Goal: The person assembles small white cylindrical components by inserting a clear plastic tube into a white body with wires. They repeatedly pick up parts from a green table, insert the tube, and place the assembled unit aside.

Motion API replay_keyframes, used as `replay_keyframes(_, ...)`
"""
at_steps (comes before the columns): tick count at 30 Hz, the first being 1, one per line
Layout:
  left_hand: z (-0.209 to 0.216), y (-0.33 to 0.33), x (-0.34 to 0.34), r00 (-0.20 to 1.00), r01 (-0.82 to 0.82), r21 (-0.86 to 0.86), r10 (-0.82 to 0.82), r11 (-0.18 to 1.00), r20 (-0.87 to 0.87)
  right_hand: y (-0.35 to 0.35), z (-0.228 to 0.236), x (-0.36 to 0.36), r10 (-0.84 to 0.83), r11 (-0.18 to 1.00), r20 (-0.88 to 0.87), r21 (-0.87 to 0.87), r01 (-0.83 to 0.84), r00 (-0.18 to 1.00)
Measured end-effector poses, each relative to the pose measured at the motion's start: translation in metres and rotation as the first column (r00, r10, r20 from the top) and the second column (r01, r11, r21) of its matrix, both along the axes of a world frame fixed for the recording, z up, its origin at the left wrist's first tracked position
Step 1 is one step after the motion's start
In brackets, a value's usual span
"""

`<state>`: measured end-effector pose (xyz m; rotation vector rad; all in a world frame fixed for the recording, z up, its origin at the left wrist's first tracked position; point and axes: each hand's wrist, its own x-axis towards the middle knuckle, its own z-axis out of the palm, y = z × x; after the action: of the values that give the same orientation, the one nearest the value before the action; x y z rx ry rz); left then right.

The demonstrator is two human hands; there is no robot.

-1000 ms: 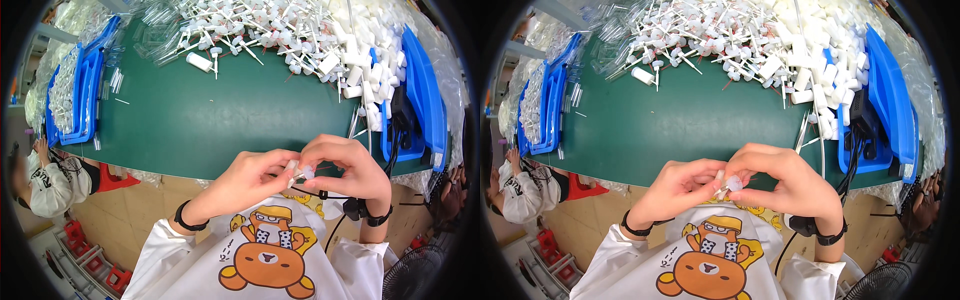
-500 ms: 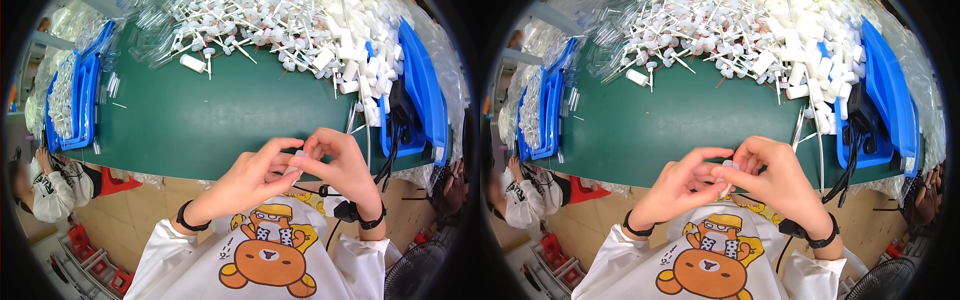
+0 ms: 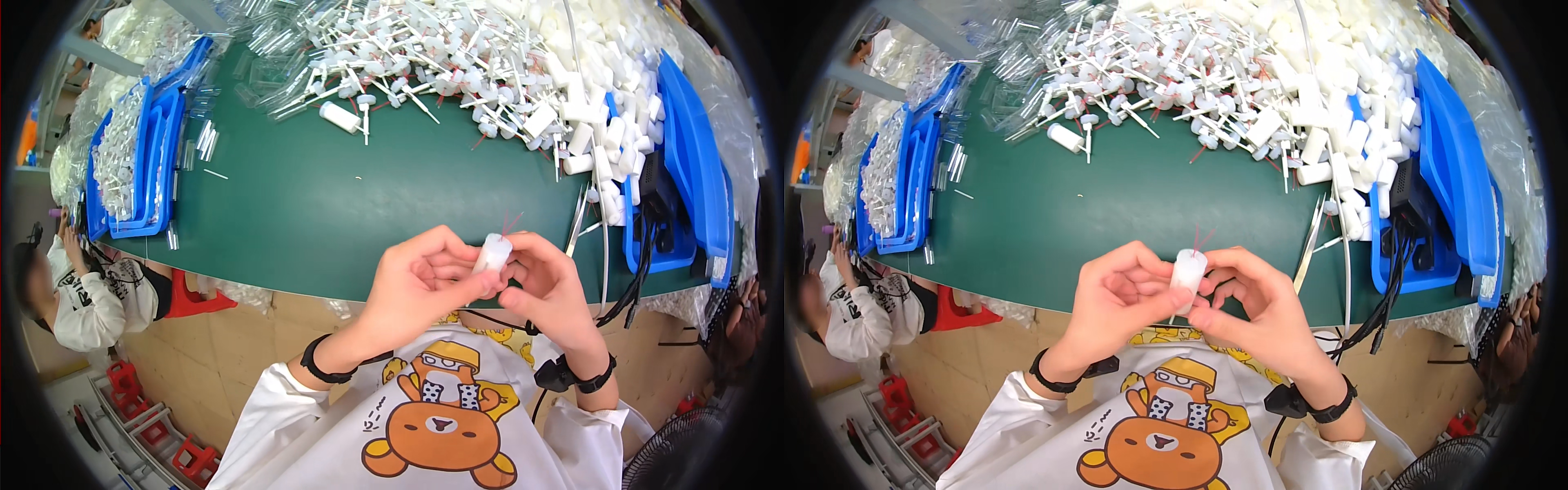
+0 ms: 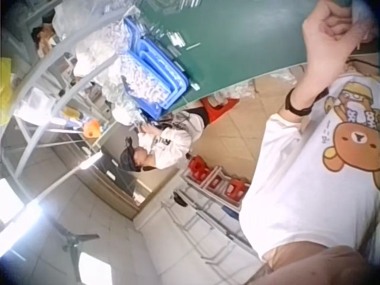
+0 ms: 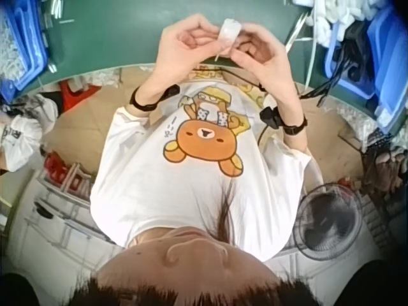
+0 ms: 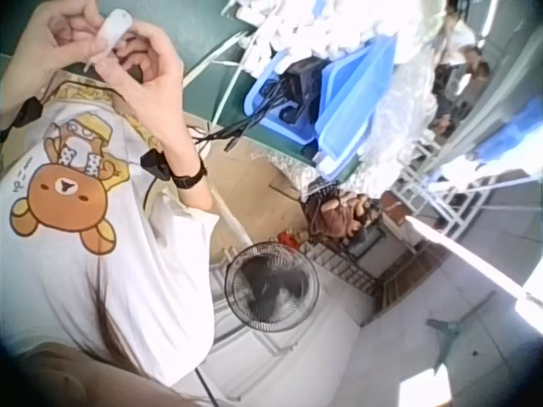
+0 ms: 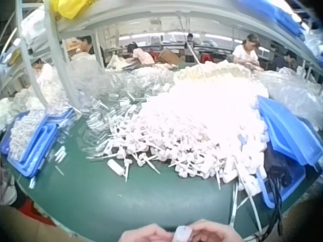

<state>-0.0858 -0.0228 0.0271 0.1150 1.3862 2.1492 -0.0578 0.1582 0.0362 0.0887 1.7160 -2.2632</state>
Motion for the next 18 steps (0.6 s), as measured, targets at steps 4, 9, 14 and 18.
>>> replay_keyframes(4,0.005,-0.008,0.001,0.999,-0.026,-0.097,0.024,0.995,-0.025,-0.010,-0.006,0.002,-0.075,0.995,-0.048,0.060,0.078,0.996)
replay_keyframes(9,0.026,-0.022,0.000,0.914,-0.159,-0.394,-0.016,0.905,-0.406,-0.031,0.011,0.000,-0.149,0.989,-0.053,-0.005,0.149,0.987)
replay_keyframes(14,0.069,-0.063,-0.049,0.719,-0.267,-0.709,-0.355,0.653,-0.598,-0.025,0.023,-0.005,-0.224,0.974,-0.090,-0.037,0.222,0.970)
replay_keyframes(18,0.048,-0.125,-0.132,0.525,-0.639,-0.693,-0.468,0.335,-0.711,-0.015,0.029,0.003,-0.241,0.970,-0.082,-0.048,0.238,0.967)
